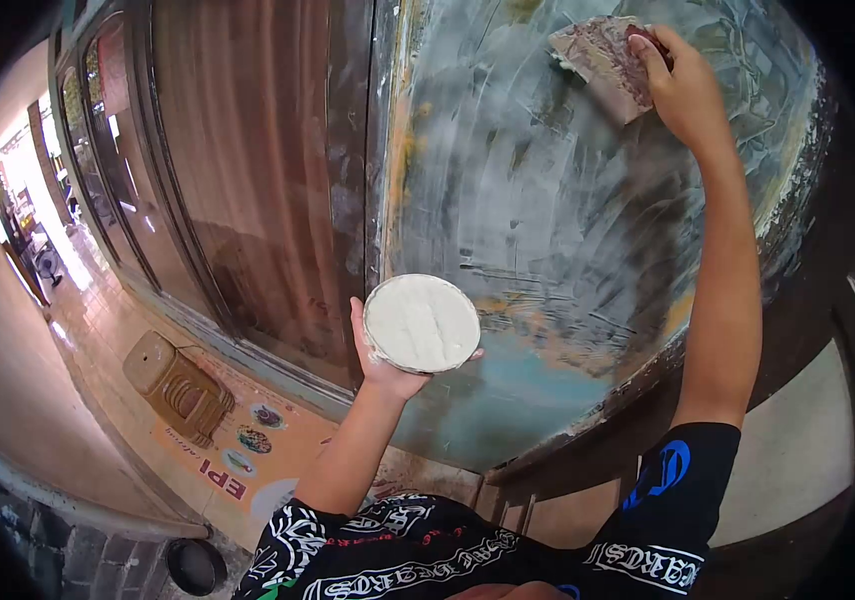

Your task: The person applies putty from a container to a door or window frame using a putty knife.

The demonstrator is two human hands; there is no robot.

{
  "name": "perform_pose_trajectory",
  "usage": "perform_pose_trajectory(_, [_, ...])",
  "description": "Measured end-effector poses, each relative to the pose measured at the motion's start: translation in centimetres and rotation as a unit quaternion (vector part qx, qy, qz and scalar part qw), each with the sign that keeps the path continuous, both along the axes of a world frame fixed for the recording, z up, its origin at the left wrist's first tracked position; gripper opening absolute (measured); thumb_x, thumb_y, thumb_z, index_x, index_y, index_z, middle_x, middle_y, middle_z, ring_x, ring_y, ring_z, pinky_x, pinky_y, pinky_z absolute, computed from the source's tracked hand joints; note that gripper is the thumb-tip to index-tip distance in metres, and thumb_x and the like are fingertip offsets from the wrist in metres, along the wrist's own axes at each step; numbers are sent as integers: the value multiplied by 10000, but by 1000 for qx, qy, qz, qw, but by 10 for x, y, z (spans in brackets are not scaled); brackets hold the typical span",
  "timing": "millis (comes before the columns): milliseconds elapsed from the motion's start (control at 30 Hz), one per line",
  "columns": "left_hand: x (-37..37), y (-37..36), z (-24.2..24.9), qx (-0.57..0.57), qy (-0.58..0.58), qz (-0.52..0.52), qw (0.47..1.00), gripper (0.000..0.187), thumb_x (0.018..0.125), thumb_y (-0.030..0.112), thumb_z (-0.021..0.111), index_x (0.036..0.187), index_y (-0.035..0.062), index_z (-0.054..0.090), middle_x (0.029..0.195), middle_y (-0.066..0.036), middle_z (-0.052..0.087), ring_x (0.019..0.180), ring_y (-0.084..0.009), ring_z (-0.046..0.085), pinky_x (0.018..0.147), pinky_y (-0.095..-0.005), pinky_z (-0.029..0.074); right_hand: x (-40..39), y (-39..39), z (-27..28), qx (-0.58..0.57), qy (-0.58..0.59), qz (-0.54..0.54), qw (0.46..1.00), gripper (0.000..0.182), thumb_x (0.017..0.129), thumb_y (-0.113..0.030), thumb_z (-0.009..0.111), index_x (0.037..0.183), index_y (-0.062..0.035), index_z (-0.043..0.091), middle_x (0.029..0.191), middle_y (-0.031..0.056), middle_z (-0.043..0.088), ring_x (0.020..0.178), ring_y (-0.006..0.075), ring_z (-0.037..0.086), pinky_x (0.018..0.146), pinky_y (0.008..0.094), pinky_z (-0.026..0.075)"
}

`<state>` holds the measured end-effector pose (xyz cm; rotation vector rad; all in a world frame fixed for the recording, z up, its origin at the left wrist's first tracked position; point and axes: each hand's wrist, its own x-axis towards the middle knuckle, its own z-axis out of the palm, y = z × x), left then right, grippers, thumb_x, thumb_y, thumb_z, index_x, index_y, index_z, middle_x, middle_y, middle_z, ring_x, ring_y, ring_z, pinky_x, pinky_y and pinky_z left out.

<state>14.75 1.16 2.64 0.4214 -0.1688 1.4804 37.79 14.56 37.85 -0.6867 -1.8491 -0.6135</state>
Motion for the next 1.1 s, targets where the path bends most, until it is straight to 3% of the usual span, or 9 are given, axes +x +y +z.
perform_pose_trajectory(67, [0,2,-4,11,-5,-3,1000,960,827,860,320,1490,169,388,1502,-172,419,1336,-474,437,978,-831,307,-4,-4,0,-90,-33,-4,995,307,981,-285,584,1102,-9,642,946,190,697,862,340,659,790,373,495])
perform_pose_trajectory(167, [2,1,-3,14,-1,-3,1000,961,828,859,321,1490,166,388,1501,-173,419,1331,-477,440,977,-830,310,-14,7,-9,-48,-113,4,992,291,978,-270,587,1092,-9,645,904,176,692,828,312,653,775,371,493])
perform_pose_trajectory(300, [3,-1,-1,5,-3,-5,1000,957,829,857,321,1489,167,388,1504,-175,414,1329,-483,439,974,-830,314,-12,16,18,-110,-13,24,994,298,977,-268,596,1089,1,659,871,133,689,765,211,632,733,348,489])
perform_pose_trajectory(467, [-4,-6,-3,-18,2,17,1000,951,831,858,317,1486,174,392,1497,-180,422,1328,-486,440,969,-830,319,0,15,31,-8,-45,64,997,318,960,-288,627,1064,9,672,860,115,686,745,179,602,724,330,480])
perform_pose_trajectory(567, [-8,-5,-5,-7,2,38,999,951,830,859,313,1487,177,391,1493,-180,428,1324,-486,445,974,-823,322,-18,2,-6,-90,-153,14,984,276,900,-297,677,1016,-49,712,923,170,710,867,344,666,769,398,504])
perform_pose_trajectory(667, [-9,-9,1,-7,3,37,999,948,830,858,311,1485,178,393,1489,-179,433,1326,-483,445,976,-821,323,-17,6,-4,-67,-142,-88,984,278,894,-318,685,990,-58,714,907,172,707,837,372,648,755,415,505])
perform_pose_trajectory(867, [-15,-11,-6,-25,-7,50,998,926,834,841,344,1484,184,404,1505,-165,417,1345,-477,420,983,-841,279,21,1,39,-82,-67,-15,994,268,912,-288,672,977,-31,718,843,119,716,769,221,660,714,344,494])
perform_pose_trajectory(933, [-17,-9,-9,-25,-5,56,998,921,833,832,372,1494,191,398,1529,-162,392,1371,-476,387,991,-851,248,5,-4,-2,-92,-114,46,988,251,905,-280,679,963,-39,718,865,125,715,783,263,660,738,376,500])
perform_pose_trajectory(1100, [-14,-11,-7,9,-9,47,999,936,833,852,330,1468,170,421,1481,-164,445,1310,-474,463,978,-835,304,-16,15,-56,5,-214,-78,974,238,887,-285,688,974,-68,728,926,151,714,878,370,656,792,448,510])
